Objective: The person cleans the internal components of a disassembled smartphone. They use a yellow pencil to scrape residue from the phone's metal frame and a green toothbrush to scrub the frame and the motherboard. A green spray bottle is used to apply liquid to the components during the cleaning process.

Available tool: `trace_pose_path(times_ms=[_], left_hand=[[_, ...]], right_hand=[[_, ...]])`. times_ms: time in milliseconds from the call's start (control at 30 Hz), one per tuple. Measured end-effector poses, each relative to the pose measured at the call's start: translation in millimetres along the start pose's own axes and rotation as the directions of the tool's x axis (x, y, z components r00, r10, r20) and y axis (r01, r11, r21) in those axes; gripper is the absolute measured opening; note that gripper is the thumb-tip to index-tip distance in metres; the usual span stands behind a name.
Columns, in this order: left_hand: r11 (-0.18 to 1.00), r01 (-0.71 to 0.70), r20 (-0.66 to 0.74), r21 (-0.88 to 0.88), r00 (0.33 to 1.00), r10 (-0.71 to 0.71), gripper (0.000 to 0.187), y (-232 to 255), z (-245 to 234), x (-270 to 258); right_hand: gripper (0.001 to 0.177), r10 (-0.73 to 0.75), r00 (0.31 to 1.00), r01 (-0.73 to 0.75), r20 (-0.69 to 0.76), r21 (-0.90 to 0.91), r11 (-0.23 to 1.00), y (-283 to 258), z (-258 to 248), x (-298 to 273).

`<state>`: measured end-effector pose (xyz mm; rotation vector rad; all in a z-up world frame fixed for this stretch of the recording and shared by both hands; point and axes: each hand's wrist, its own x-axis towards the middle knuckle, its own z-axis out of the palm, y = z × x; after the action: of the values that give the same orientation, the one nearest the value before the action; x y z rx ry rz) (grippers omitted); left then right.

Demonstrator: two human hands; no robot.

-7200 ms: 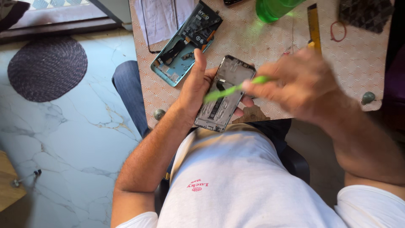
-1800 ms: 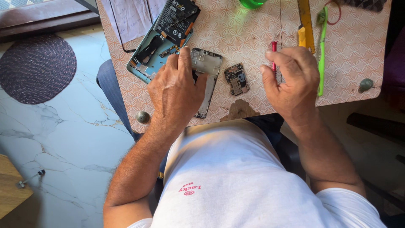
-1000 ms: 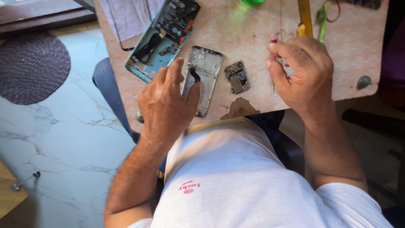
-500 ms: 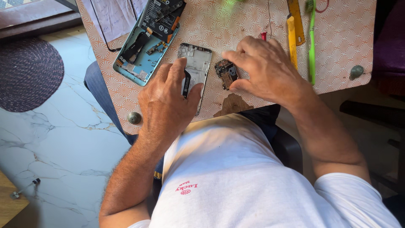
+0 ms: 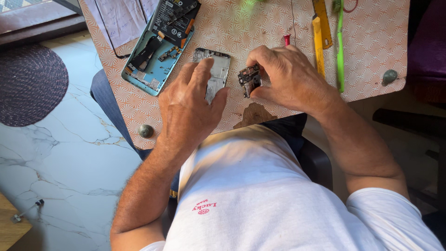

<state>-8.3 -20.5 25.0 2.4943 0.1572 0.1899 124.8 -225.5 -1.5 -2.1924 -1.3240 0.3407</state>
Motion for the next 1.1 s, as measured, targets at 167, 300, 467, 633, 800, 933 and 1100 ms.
trace_pose_path(times_ms=[167, 300, 467, 633, 800, 933, 1100], left_hand=[[0.975, 0.096, 0.104, -0.198, 0.992, -0.076, 0.053, 5, 2, 7], [0.951, 0.022, 0.03, -0.308, 0.999, -0.013, 0.057, 9, 4, 8], [0.963, -0.22, -0.089, -0.156, 0.974, 0.208, 0.07, 14, 7, 15], [0.968, -0.251, 0.085, 0.025, 0.965, 0.248, 0.069, 13, 18, 27], [0.968, -0.179, 0.048, 0.178, 0.984, 0.173, 0.073, 10, 23, 18], [0.962, -0.117, 0.024, 0.249, 0.993, 0.114, 0.068, 0, 24, 7], [0.961, -0.095, -0.01, 0.259, 0.995, 0.101, 0.063, -2, 21, 1]], right_hand=[[0.045, 0.262, 0.95, -0.296, 0.168, 0.231, 0.927, 3, -7, 0], [0.048, 0.312, 0.932, -0.362, 0.186, 0.552, 0.751, 2, -19, 2], [0.05, 0.331, 0.908, -0.419, 0.257, 0.547, 0.725, 2, -24, 10], [0.05, 0.412, 0.88, -0.473, 0.235, 0.383, 0.793, 0, -20, 14], [0.047, 0.324, 0.945, -0.327, 0.043, 0.165, 0.931, 0, -13, 9], [0.044, 0.258, 0.963, -0.26, -0.077, -0.018, 0.965, 1, -12, 7], [0.043, 0.321, 0.86, -0.324, -0.396, 0.062, 0.944, 2, -50, 4]])
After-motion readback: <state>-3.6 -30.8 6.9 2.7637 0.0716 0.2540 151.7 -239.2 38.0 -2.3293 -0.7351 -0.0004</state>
